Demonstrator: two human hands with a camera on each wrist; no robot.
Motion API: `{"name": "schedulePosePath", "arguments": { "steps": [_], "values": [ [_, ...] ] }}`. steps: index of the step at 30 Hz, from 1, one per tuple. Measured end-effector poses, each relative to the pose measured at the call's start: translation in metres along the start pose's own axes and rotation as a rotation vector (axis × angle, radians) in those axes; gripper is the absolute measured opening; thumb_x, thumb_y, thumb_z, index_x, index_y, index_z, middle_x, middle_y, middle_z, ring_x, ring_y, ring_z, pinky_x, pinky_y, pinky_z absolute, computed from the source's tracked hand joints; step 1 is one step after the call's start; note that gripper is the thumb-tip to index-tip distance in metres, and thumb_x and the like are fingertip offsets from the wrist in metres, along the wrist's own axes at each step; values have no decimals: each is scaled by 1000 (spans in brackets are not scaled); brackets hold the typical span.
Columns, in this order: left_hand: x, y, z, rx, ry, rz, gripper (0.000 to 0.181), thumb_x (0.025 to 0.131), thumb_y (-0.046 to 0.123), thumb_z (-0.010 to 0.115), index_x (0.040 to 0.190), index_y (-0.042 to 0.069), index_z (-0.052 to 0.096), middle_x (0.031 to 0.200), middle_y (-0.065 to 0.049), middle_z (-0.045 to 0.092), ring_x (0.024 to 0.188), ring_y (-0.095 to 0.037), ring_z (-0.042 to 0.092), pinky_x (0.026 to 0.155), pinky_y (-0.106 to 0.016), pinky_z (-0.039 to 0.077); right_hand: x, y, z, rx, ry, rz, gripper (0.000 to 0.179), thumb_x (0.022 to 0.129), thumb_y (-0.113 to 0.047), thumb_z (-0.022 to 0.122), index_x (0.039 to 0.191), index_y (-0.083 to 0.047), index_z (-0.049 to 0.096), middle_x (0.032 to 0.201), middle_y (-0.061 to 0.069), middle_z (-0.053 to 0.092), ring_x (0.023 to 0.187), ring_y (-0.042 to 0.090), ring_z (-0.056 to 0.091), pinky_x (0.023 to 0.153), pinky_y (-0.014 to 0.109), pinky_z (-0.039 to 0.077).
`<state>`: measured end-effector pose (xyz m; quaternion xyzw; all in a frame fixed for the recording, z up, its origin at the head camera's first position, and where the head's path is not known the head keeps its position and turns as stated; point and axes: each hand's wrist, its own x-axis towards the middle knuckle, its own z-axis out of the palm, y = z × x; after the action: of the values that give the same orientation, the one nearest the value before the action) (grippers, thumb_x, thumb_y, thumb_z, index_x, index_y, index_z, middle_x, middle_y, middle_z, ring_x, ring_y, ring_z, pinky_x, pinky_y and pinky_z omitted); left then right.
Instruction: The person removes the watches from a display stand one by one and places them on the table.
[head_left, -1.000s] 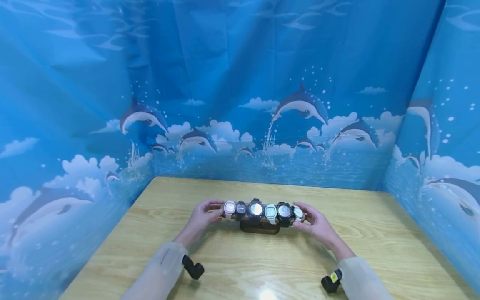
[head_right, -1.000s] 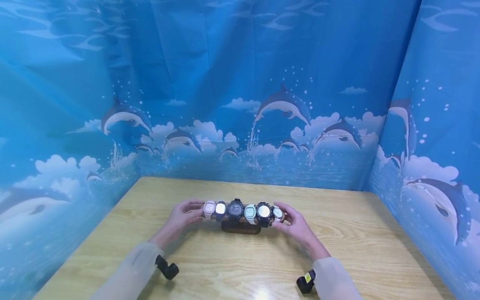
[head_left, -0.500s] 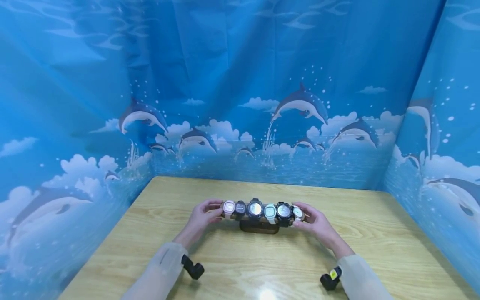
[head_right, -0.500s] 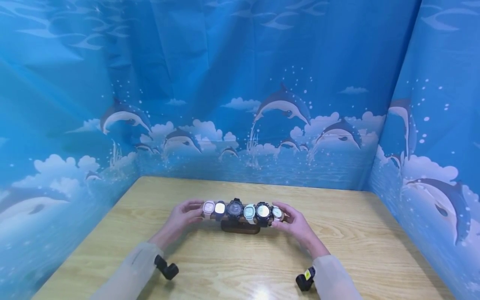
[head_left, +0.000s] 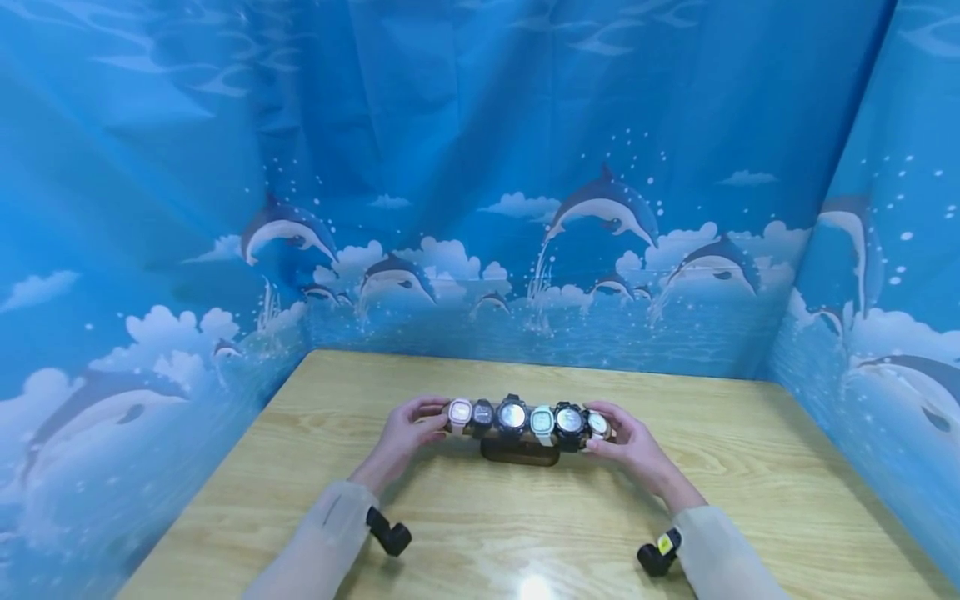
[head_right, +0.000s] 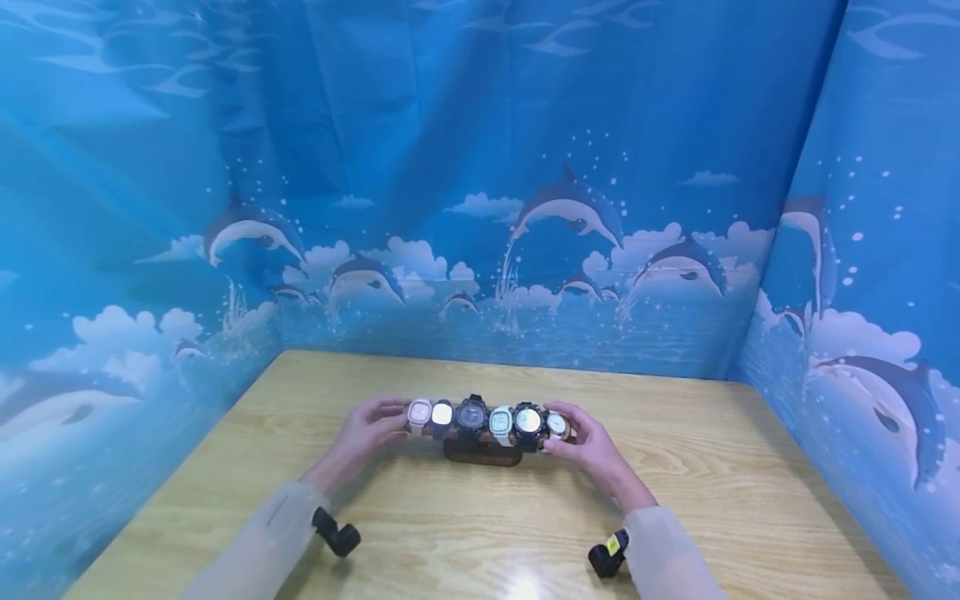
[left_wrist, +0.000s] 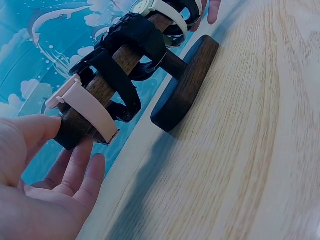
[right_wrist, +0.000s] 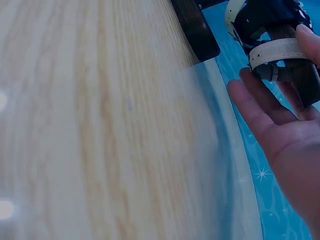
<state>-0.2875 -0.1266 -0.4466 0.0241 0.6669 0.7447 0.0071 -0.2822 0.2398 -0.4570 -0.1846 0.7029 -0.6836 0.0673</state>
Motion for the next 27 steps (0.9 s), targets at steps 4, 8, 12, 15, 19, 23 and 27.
{"name": "schedulePosePath", "arguments": {
  "steps": [4,8,12,15,19,23,27],
  "values": [
    [0,0,1,8,0,-8,33,82,-5,63,115,-5,57,113,-22,57,87,-22,63,80,-38,55,-1,-1,-1,-29,25,31,69,77,-6,72,137,-4,39,139,20,36,112,23,51,89,36,50],
    [-1,0,1,8,2,-13,35,83,-5,63,117,-4,57,116,-22,56,88,-22,62,83,-40,53,-3,-3,-4,-75,35,56,69,77,-10,72,138,-7,40,141,21,34,117,35,48,88,36,50],
    [-1,-1,2,4,11,-10,35,83,-4,62,118,-4,56,116,-22,56,88,-21,62,83,-40,53,-4,-3,-5,-108,47,65,68,78,-12,73,138,-9,41,140,21,34,118,41,46,88,35,50],
    [-1,0,2,-2,17,-7,34,83,-5,62,117,-4,57,115,-21,56,88,-21,62,83,-39,53,-4,-4,-5,-123,64,68,68,78,-13,73,138,-10,42,139,20,36,116,39,48,87,33,50],
    [-1,-1,2,-1,20,-7,34,83,-5,63,116,-4,57,114,-21,57,88,-22,62,82,-39,54,-4,-6,-5,-133,78,65,68,77,-14,74,137,-10,43,138,19,38,112,36,51,85,33,51],
    [-1,-1,2,10,27,-9,33,83,-4,63,116,-2,59,113,-20,58,87,-22,63,81,-39,54,-6,-7,-6,-146,94,61,68,78,-16,74,137,-8,42,136,20,39,111,36,53,85,33,52],
    [-2,-1,1,27,26,-10,32,84,-2,63,116,-1,59,113,-19,58,85,-23,63,80,-40,54,-10,-7,-7,-155,124,67,66,78,-14,74,137,-7,43,134,20,40,107,33,55,83,32,52]
  ]
}}
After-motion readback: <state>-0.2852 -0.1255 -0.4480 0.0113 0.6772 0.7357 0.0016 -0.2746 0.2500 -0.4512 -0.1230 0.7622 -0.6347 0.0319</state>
